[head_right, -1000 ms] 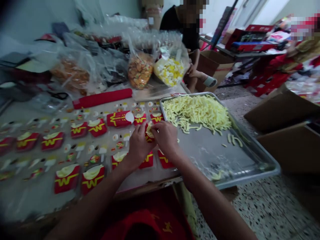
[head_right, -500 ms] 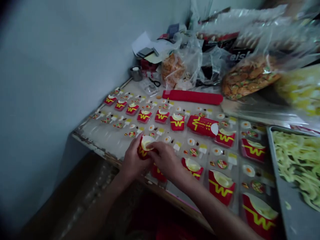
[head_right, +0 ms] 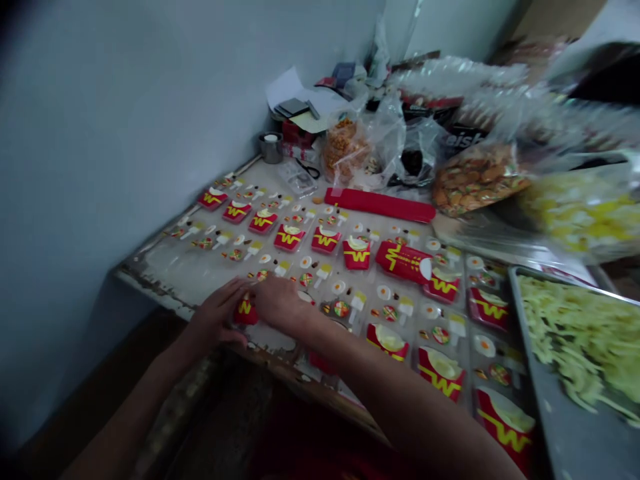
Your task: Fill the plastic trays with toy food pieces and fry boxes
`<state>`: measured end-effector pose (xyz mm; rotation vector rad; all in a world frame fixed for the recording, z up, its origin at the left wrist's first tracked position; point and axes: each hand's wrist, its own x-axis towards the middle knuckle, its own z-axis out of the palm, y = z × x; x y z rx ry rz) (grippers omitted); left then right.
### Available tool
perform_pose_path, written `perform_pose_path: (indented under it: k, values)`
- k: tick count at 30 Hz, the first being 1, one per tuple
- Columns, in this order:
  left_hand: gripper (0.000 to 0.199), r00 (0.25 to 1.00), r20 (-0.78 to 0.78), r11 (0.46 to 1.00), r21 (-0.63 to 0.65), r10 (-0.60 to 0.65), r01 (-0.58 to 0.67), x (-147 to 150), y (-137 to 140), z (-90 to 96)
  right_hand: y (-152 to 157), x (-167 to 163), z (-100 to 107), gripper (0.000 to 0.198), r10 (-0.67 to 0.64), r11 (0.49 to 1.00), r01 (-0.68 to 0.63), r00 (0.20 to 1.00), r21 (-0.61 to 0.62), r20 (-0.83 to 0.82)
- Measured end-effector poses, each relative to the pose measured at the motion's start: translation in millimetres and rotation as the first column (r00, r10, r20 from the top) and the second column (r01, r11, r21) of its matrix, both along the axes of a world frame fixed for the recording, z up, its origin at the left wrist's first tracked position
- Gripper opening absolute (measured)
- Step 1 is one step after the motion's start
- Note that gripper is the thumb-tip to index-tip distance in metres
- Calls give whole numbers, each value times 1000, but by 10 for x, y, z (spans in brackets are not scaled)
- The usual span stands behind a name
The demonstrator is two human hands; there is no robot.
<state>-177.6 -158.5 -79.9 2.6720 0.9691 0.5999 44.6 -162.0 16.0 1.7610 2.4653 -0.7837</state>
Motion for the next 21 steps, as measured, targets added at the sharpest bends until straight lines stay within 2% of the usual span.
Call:
perform_pose_path:
  k: [4, 7, 11, 15, 19, 21]
  values:
    - [112, 998, 30, 995, 73, -64, 62, -34, 8, -85, -48, -42, -142, 30, 68, 982, -81, 994, 172, 80]
    - [103, 997, 45, 995, 79, -64, 60, -57, 4, -90, -83, -18, -307, 25, 82, 954, -92, 996, 287, 45]
    - [97, 997, 52, 998, -14, 64, -64, 33, -100, -20, -124, 13, -436, 26, -2, 975, 14, 998, 221, -56]
    - [73, 978, 89, 982, -29, 188, -186, 221, -200, 50, -178, -63, -450, 23, -27, 968, 24, 1000, 248, 7]
    - [52, 959, 136, 969, -6, 247, -249, 296, -201, 57, -219, -30, -335, 24, 58, 968, -56, 998, 243, 3]
    - [52, 955, 121, 962, -21, 272, -272, 294, -229, 87, -252, 186, -225, 24, 21, 974, 5, 993, 225, -113]
